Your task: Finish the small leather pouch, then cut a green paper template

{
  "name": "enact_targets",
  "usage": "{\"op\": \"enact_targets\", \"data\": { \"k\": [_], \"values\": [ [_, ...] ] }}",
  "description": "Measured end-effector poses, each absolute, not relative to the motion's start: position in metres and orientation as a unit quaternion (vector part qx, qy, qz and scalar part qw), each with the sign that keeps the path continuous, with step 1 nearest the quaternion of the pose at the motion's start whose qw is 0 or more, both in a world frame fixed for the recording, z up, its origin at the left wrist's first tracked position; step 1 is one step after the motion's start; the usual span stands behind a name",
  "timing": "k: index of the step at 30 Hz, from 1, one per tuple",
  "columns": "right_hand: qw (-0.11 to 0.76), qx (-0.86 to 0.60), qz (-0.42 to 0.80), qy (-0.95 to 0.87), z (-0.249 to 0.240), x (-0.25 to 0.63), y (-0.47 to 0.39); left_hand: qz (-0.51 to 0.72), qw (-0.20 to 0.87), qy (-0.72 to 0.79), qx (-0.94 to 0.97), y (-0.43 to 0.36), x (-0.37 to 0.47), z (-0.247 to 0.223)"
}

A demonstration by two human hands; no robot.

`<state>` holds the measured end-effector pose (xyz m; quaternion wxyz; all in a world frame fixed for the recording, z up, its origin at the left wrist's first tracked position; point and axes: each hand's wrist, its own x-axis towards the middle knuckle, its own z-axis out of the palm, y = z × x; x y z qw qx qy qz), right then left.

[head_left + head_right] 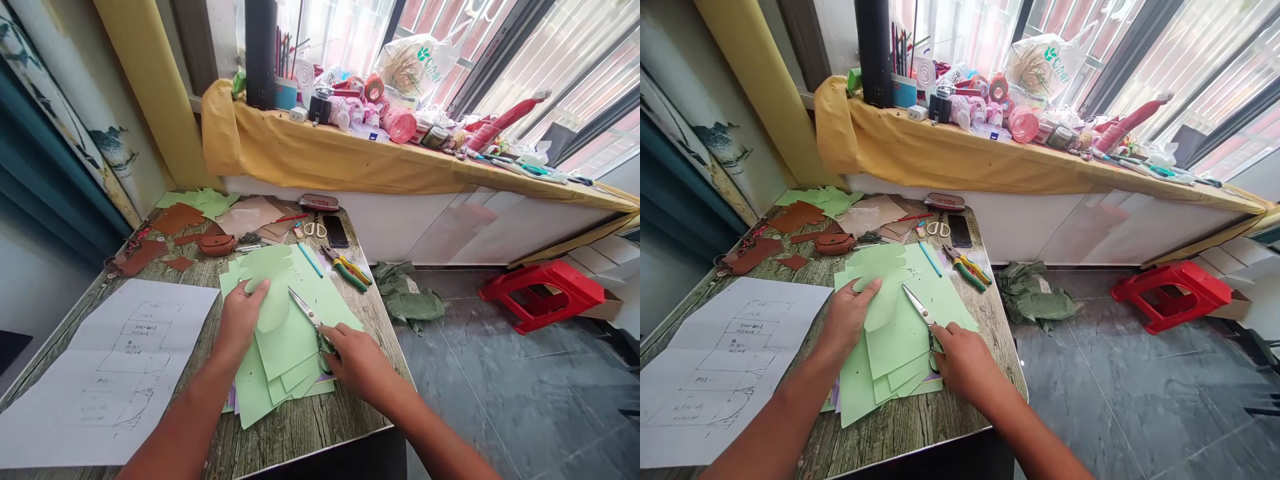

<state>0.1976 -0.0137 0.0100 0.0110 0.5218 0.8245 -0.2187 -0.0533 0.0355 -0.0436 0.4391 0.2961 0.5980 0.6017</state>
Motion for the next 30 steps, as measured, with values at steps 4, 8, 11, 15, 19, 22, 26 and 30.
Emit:
{"op": "enact_targets", "data": {
  "k": [4, 8, 11, 15, 19, 22, 26, 30],
  "values": [
    [-0.071, 0.53, -0.298, 0.791, 0.008, 0.205, -0.012, 0.586, 0.408, 0.623, 0.32, 0.035, -0.056, -0.041],
    [-0.152, 0.531, -0.477, 0.684, -0.001, 0.212, -0.011, 0.591, 0.399, 0.621, 0.326, 0.036, -0.056, -0.041],
    [-0.231, 0.513, -0.587, 0.583, -0.011, 0.215, -0.013, 0.581, 0.396, 0.628, 0.334, 0.034, -0.055, -0.039],
    [-0.278, 0.492, -0.658, 0.498, -0.024, 0.211, -0.024, 0.558, 0.374, 0.653, 0.35, 0.031, -0.055, -0.036],
    [-0.336, 0.464, -0.673, 0.468, -0.034, 0.198, -0.035, 0.568, 0.364, 0.65, 0.35, 0.03, -0.054, -0.036],
    [-0.378, 0.435, -0.672, 0.466, -0.039, 0.188, -0.037, 0.573, 0.371, 0.645, 0.343, 0.03, -0.053, -0.033],
    [-0.422, 0.414, -0.665, 0.455, -0.042, 0.179, -0.032, 0.565, 0.363, 0.653, 0.35, 0.031, -0.052, -0.033],
    [-0.438, 0.404, -0.661, 0.457, -0.043, 0.175, -0.031, 0.583, 0.368, 0.631, 0.354, 0.031, -0.052, -0.037]
  ]
}}
